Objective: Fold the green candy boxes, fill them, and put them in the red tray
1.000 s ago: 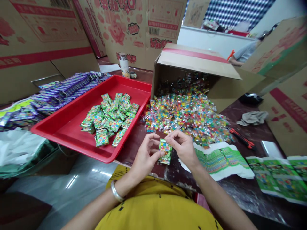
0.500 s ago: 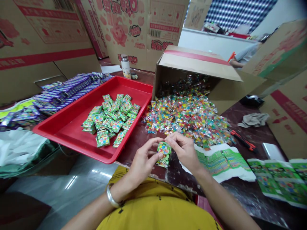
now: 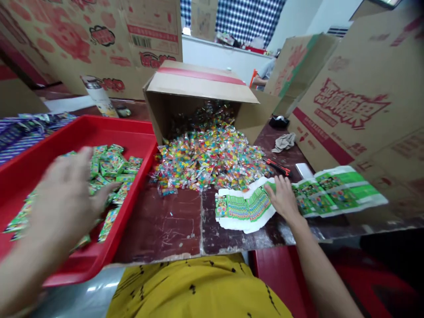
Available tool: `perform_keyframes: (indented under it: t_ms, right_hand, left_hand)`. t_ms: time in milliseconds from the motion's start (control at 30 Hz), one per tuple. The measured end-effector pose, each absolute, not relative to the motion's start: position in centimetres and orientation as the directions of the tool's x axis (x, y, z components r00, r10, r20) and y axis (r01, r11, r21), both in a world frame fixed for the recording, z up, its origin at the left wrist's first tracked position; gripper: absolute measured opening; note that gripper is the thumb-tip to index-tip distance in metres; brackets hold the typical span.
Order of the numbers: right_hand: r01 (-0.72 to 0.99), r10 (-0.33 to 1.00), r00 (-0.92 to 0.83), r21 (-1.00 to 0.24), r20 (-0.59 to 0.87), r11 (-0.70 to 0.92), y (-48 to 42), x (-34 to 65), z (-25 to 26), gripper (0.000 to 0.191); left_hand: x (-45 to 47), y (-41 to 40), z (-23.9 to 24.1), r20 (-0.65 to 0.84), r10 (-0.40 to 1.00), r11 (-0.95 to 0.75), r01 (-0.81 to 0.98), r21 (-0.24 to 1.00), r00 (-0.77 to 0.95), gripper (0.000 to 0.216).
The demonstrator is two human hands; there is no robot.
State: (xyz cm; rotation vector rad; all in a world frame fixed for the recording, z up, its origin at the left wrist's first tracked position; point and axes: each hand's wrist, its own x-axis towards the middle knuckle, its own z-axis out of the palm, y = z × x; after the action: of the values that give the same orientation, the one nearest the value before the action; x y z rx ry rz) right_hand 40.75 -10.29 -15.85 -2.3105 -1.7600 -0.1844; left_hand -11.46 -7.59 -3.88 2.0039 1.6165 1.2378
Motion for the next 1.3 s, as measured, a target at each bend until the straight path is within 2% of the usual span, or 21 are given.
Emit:
perform_keyframes:
  t_ms: [33,67,100,167,233,400,567,733,1000,1067,1167,1233,1300]
  right_hand:
    - [0.959,0.94,0.283,-0.088,0.192,-0.27,-10.3,40.6,-16.7,0.072]
    - [0.954,0.94,0.3,-0.073,0.162,-0.291,-10.3,40.0,-17.4,0.073]
    - [0.949,0.938,0.316,-0.057,0.145,-0.311,-10.4,39.2,-18.0,0.074]
    - [0.937,0.926,0.347,-0.023,0.147,-0.348,-10.6,37.4,-18.8,0.076]
    - [0.938,0.925,0.343,0.004,0.164,-0.348,-11.1,35.7,-19.1,0.077]
    - [0.937,0.918,0.341,0.006,0.201,-0.349,-12.2,32.8,-19.2,0.074]
    - [0.95,0.926,0.313,-0.047,0.213,-0.31,-12.8,29.2,-19.1,0.076]
    - [0.965,0.953,0.258,-0.086,0.156,-0.247,-14.0,25.9,-18.2,0.08]
    - [0.993,0.982,0.119,-0.003,0.15,-0.119,-15.4,23.5,-17.3,0.077]
    - [0.997,0.983,0.069,-0.028,0.172,-0.066,-15.3,23.8,-16.1,0.073]
    - [0.982,0.965,-0.058,-0.16,0.256,0.101,-14.1,23.7,-14.0,0.048]
    - [0.927,0.94,-0.179,-0.269,0.29,0.259,-12.5,22.6,-13.0,0.034]
    - [0.868,0.912,-0.311,-0.31,0.269,0.388,-10.5,20.7,-12.8,0.03]
  left_hand:
    - [-8.3,-8.5,-4.9,0.504,0.859,-0.388,0.755,0.528,0.089,0.064]
    - [-4.7,-9.4,-6.2,0.519,0.821,-0.488,0.766,0.419,0.238,0.062]
    - [-1.1,-10.2,-7.8,0.511,0.769,-0.6,0.71,0.369,0.384,0.058]
    - [5.3,-11.3,-11.3,0.363,0.665,-0.746,0.567,0.348,0.652,0.061]
    - [9.5,-11.5,-14.4,0.265,0.591,-0.792,0.484,0.372,0.762,0.067]
    - [10.5,-11.3,-17.8,0.185,0.624,-0.76,0.537,0.366,0.759,0.07]
    - [6.6,-13.1,-17.5,0.168,0.674,-0.726,0.601,0.335,0.72,0.069]
    - [2.8,-14.2,-17.2,0.132,0.698,-0.707,0.646,0.288,0.704,0.069]
    - [0.7,-13.9,-17.2,0.11,0.743,-0.666,0.714,0.217,0.66,0.079]
    - [0.2,-14.0,-16.7,0.118,0.753,-0.655,0.723,0.22,0.647,0.082]
    - [-0.9,-14.8,-15.9,0.129,0.758,-0.651,0.725,0.227,0.64,0.082]
    - [-1.7,-15.6,-15.5,0.118,0.725,-0.684,0.69,0.235,0.678,0.074]
    - [-2.5,-16.3,-15.5,0.092,0.682,-0.721,0.647,0.248,0.725,0.064]
